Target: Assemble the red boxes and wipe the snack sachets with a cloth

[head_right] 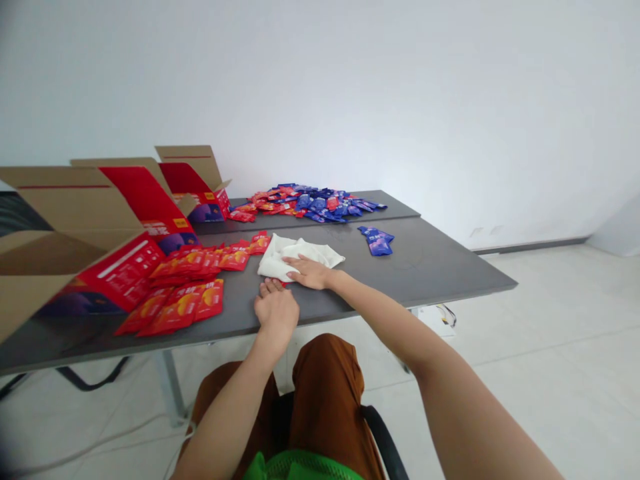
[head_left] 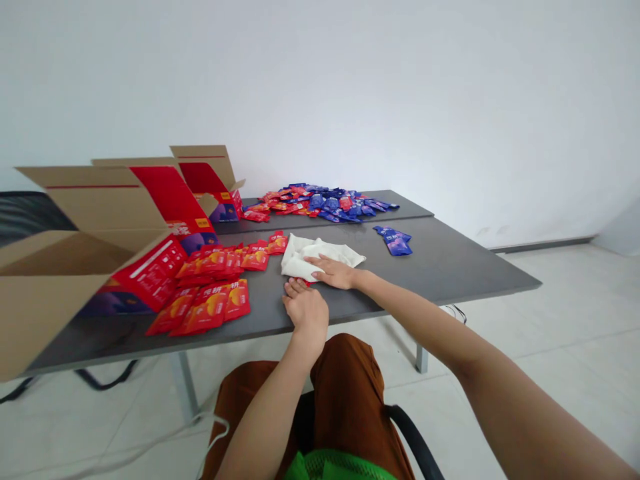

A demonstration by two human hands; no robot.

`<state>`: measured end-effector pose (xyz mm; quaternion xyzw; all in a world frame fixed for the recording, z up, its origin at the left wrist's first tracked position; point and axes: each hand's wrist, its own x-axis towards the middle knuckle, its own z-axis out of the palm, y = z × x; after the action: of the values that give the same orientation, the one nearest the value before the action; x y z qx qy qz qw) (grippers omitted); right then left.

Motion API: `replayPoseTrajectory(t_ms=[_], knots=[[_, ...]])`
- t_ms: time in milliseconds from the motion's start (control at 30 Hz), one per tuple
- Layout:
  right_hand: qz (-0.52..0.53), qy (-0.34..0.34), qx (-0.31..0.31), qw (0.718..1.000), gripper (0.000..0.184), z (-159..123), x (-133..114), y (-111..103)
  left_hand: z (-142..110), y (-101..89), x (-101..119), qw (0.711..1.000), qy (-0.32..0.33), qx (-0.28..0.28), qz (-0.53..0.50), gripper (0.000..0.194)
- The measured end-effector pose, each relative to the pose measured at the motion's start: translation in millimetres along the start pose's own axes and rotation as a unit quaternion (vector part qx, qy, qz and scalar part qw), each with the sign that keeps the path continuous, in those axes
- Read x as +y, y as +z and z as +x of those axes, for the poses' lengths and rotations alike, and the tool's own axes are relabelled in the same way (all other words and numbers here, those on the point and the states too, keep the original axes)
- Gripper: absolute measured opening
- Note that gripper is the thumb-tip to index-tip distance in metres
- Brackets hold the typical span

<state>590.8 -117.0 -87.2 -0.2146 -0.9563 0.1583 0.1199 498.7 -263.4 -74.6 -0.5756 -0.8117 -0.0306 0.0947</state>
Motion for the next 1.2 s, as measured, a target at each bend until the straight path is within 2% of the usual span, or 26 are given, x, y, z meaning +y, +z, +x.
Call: replayPoseTrajectory(t_ms=[267,467,567,800,967,1100,1200], knots=[[-0.033,0.072,0.032,0.996,0.052,8.2,6.1,-2.7,0.3,0.4,-2.9,1.0,-0.004,-0.006,-0.027,0.051],[0.011,0.006,-0.023,1.0,0.051,-9.0,-9.3,-0.3,-1.0,-1.4,1.3,1.0,-0.004,-0.002,-0.002,0.052],[0.028,0.007,-0.041,0.999,0.053,-15.6,-15.9,-2.7,-1.0,-1.4,1.7,1.0,-0.004,0.004,0.003,0.052],[-0.036,-0.009,-0.024,0.999,0.055,-22.3,-22.6,2.3,-1.5,-3.6,-1.6,1.0,0.012,-0.004,-0.003,0.052],[-0.033,-0.023,-0.024,0.999,0.063,-41.4,-22.6,4.4,1.0,-4.3,1.9,1.0,-0.003,-0.015,0.003,0.052],[0.0,-0.004,-0.023,1.0,0.064,-66.8,-10.0,-4.9,0.4,-5.9,0.8,0.999,-0.01,-0.047,0.002,0.054],[-0.009,0.07,-0.015,0.997,0.062,-83.3,16.8,-22.0,-0.9,-4.3,-5.4,0.999,0.0,-0.044,-0.026,0.054]])
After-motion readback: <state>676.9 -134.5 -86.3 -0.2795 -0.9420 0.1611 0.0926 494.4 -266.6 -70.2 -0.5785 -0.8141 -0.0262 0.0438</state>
